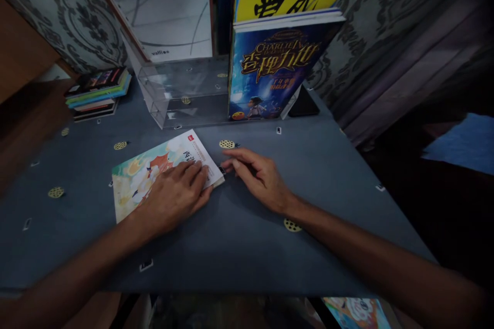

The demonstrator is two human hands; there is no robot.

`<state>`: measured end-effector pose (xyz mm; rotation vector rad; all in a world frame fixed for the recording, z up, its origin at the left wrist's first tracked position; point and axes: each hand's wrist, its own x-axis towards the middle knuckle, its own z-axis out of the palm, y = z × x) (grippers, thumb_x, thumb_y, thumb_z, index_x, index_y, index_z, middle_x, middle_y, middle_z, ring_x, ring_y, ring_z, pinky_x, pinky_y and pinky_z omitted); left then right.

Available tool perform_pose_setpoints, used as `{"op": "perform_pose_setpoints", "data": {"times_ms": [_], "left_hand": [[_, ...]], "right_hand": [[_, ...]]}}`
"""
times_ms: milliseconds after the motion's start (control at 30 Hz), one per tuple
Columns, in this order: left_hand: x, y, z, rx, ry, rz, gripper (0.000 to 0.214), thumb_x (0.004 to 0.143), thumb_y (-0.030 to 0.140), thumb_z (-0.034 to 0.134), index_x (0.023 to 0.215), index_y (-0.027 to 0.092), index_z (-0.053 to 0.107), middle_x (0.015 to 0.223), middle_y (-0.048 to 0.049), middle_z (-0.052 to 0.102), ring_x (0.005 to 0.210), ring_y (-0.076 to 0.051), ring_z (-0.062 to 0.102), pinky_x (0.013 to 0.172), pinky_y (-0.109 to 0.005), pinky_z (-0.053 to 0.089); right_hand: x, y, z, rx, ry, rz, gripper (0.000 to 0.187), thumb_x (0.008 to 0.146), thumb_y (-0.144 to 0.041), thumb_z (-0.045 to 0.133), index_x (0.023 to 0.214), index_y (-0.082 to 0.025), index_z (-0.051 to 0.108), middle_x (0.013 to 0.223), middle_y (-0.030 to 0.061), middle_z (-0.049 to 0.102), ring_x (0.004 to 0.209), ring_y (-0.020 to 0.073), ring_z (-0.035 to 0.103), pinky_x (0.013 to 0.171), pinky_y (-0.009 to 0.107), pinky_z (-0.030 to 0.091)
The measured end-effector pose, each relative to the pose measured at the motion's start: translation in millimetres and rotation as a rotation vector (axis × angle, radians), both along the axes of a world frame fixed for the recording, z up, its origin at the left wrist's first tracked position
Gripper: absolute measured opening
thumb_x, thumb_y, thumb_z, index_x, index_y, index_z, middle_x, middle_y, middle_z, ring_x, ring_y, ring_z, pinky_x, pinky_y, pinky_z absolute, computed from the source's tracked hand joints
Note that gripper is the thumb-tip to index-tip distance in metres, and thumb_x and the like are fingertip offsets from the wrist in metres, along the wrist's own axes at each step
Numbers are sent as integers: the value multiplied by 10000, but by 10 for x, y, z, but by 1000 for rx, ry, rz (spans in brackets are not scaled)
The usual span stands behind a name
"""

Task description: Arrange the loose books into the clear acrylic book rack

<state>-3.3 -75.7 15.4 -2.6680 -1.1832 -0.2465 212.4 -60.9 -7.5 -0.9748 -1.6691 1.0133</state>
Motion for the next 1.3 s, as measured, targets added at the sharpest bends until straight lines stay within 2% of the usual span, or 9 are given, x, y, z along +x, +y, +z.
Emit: {"op": "perform_pose_setpoints", "data": {"times_ms": [100,267,467,600,933,1133,1200,1300], "left_hand": [[5,-19,-10,55,7,-14,358,980,362,465,1155,121,663,1147,-172,699,1017,-304,659,814,-424,556],[-4,-36,4,99,5,-36,317,964,362,530,1159,146,657,1149,-155,694,1020,-291,657,815,-411,555],[-19,-26,38,150,-41,-228,261,975,287,539,1188,176,641,1104,-92,714,1044,-248,652,824,-361,555],[-19,-28,27,129,-85,-290,256,979,259,535,1189,153,635,1079,-87,714,1045,-239,648,835,-355,563],[-13,-29,-1,29,-89,-296,245,983,234,513,1182,137,618,1110,-115,669,1069,-245,622,881,-395,552],[-37,-41,45,-22,-21,-297,257,995,212,443,1164,124,616,1090,-129,661,1036,-246,627,860,-401,547],[-80,-59,53,-57,-6,-285,287,991,232,449,1217,131,593,1141,-136,652,1099,-262,606,910,-432,532],[-164,-95,33,-124,-26,-255,384,980,290,488,1341,165,516,1322,-147,583,1282,-294,506,1052,-510,448]], "right_hand": [[9,-28,27,98,-67,19,288,970,-232,471,1183,-209,663,940,39,760,890,183,713,848,341,542],[13,-51,30,237,-196,29,269,956,-208,495,1144,-200,688,886,43,752,832,173,703,796,314,547],[13,-42,17,325,-264,24,270,948,-175,486,1106,-194,704,889,39,749,810,160,699,767,289,552],[26,-42,2,375,-307,39,275,949,-162,483,1121,-172,696,889,55,748,810,163,697,761,291,554],[7,-39,-94,480,-431,29,251,958,-166,502,1129,-173,685,820,52,737,708,155,669,691,282,548],[3,-44,-76,572,-479,125,267,972,-157,477,1184,-180,637,914,67,726,804,180,677,760,321,566],[10,-40,-53,587,-515,160,302,970,-151,471,1234,-196,609,931,66,702,837,187,662,776,331,567],[20,-24,-43,619,-565,209,326,964,-159,490,1275,-199,579,937,72,663,853,201,638,763,341,568]]}}
